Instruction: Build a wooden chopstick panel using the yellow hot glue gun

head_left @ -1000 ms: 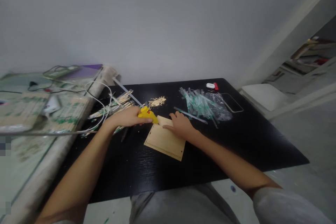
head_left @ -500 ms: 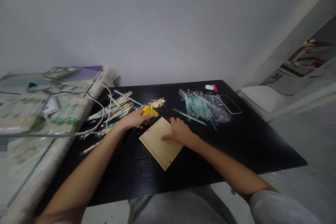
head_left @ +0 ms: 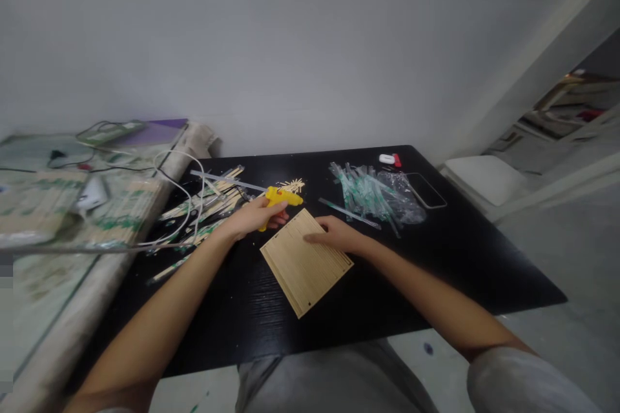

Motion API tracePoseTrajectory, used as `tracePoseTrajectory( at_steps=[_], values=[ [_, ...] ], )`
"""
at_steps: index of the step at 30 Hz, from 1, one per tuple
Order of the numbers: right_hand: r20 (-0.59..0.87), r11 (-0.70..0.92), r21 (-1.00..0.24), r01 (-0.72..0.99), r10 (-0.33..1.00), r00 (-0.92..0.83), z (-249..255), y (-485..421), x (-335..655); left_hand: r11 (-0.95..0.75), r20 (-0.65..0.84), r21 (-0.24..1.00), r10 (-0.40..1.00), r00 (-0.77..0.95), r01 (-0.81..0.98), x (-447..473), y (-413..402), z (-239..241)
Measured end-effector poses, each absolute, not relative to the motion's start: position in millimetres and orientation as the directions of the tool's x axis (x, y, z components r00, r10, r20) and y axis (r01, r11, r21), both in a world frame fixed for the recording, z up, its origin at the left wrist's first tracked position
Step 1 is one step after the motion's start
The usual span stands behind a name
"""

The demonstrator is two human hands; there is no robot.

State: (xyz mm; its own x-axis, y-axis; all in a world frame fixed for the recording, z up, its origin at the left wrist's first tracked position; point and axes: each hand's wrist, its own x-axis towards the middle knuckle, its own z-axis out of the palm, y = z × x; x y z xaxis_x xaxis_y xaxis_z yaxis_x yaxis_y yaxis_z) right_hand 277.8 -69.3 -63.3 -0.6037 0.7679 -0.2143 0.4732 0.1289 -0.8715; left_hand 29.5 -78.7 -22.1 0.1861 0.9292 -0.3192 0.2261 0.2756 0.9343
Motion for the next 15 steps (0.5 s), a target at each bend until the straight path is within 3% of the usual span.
tracePoseTrajectory(
  at_steps=[3,7,11,15],
  values=[
    [-0.151,-0.008,-0.962,0.272,0.848,-0.508,-79.8,-72.3,284.3,0.105,-0.173,0.939,0.968,0.185,0.327,28.3,-80.5,-15.6],
    [-0.113,-0.061,-0.987,0.148,0.918,-0.379,-100.1,-74.4,286.6,0.019,-0.126,0.886,0.972,0.200,0.464,28.2,-82.9,-21.6],
    [-0.122,-0.079,-0.989,0.127,0.917,-0.379,-108.6,-72.0,287.4,-0.017,-0.093,0.896,0.970,0.225,0.443,27.1,-89.1,-40.2],
    [-0.189,-0.165,-0.982,0.092,0.860,-0.474,-104.5,-69.7,295.6,0.039,-0.102,0.909,0.986,0.131,0.416,18.7,-100.0,-51.6]
  ],
)
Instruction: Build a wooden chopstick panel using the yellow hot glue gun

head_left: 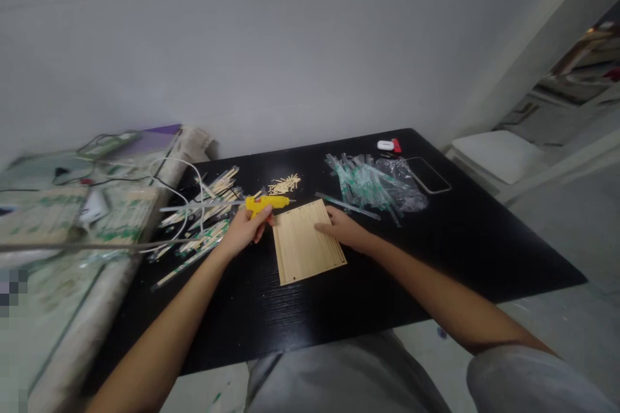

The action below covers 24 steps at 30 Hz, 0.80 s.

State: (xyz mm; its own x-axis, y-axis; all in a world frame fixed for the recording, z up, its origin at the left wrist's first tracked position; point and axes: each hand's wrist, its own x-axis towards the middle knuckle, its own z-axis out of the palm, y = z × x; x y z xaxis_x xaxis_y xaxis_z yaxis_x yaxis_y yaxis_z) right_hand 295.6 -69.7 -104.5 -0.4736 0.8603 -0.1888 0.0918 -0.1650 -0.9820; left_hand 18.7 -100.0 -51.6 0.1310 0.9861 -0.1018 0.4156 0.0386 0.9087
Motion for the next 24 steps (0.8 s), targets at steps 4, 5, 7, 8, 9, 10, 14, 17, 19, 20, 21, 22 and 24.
tracePoseTrajectory(
  at_steps=[4,5,7,8,9,10,14,17,19,20,21,22,24],
  values=[
    [-0.220,-0.194,-0.975,0.109,0.763,-0.608,-91.6,-65.2,311.1,0.048,-0.069,0.915,0.997,0.038,0.401,9.7,-110.4,-55.8],
    [-0.230,-0.191,-0.973,0.131,0.734,-0.639,-87.9,-63.3,315.0,0.041,-0.056,0.914,0.998,0.026,0.403,8.0,-112.4,-57.8],
    [-0.260,-0.151,-0.964,0.219,0.704,-0.661,-80.4,-59.1,321.5,0.023,-0.032,0.905,0.999,0.013,0.425,5.1,-115.6,-63.3],
    [-0.264,-0.087,-0.952,0.293,0.720,-0.642,-76.9,-57.1,324.0,0.012,-0.021,0.895,1.000,0.016,0.446,3.9,-117.0,-66.5],
    [-0.251,0.000,-0.924,0.382,0.753,-0.608,-73.6,-55.4,325.9,-0.001,-0.013,0.880,1.000,0.026,0.475,2.9,-118.3,-69.5],
    [-0.224,0.100,-0.870,0.483,0.791,-0.569,-70.6,-54.2,327.5,-0.016,-0.005,0.860,0.999,0.040,0.510,2.0,-119.4,-72.3],
    [-0.144,0.296,-0.600,0.743,0.874,-0.464,-63.3,-54.5,331.8,-0.086,0.030,0.790,0.994,0.101,0.607,0.9,-122.8,-77.0],
    [-0.041,0.319,-0.563,0.763,0.910,-0.412,-64.7,-57.3,333.5,-0.119,0.048,0.776,0.990,0.129,0.619,1.3,-123.6,-75.6],
    [0.147,0.451,-0.530,0.718,0.883,-0.445,-69.0,-58.4,332.8,-0.127,0.043,0.777,0.988,0.149,0.616,1.8,-123.6,-74.1],
    [0.239,0.539,-0.509,0.671,0.838,-0.491,-72.0,-58.8,331.7,-0.126,0.037,0.780,0.987,0.156,0.613,2.1,-123.7,-73.5],
    [0.306,0.619,-0.492,0.612,0.781,-0.544,-75.4,-59.2,330.0,-0.123,0.031,0.783,0.987,0.159,0.610,2.5,-123.8,-73.0],
    [0.342,0.679,-0.488,0.548,0.727,-0.596,-79.2,-59.8,327.7,-0.119,0.025,0.785,0.987,0.161,0.608,3.0,-124.0,-72.6],
    [0.338,0.730,-0.521,0.441,0.652,-0.679,-87.1,-61.8,322.1,-0.113,0.017,0.787,0.987,0.162,0.606,4.1,-124.4,-72.3]
  ],
)
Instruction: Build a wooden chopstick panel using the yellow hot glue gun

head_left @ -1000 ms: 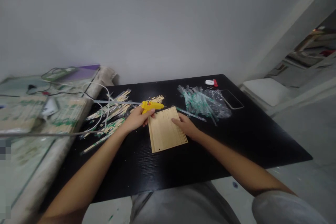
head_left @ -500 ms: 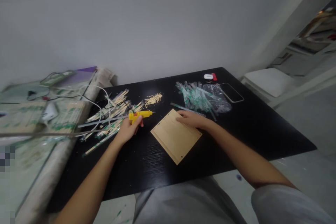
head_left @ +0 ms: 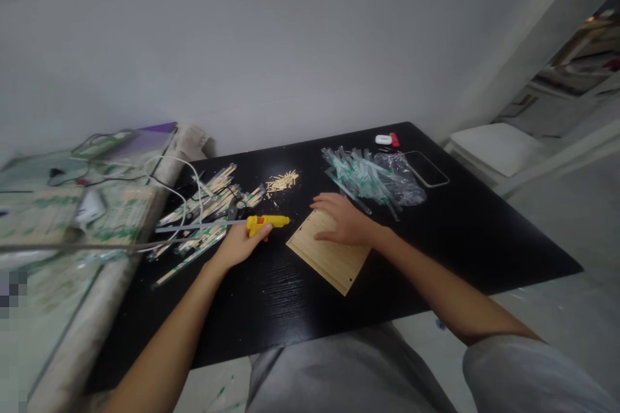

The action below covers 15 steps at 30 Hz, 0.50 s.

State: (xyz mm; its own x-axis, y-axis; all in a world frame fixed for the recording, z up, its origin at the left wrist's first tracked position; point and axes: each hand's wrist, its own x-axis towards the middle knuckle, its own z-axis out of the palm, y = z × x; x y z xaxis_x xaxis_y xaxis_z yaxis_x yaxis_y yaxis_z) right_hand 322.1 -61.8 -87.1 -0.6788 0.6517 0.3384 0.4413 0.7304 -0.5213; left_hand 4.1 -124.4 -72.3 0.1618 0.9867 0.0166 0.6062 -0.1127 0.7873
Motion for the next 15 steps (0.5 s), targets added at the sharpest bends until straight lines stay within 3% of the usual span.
tracePoseTrajectory(
  at_steps=[5,15],
  values=[
    [0.218,0.676,-0.597,0.431,0.655,-0.724,-100.2,-68.8,308.9,-0.078,-0.008,0.811,0.990,0.144,0.580,4.7,-123.5,-75.1],
    [0.238,0.650,-0.523,0.550,0.732,-0.638,-83.7,-81.9,304.9,0.021,-0.067,0.895,0.994,0.089,0.445,5.8,-120.6,-84.0]
  ],
)
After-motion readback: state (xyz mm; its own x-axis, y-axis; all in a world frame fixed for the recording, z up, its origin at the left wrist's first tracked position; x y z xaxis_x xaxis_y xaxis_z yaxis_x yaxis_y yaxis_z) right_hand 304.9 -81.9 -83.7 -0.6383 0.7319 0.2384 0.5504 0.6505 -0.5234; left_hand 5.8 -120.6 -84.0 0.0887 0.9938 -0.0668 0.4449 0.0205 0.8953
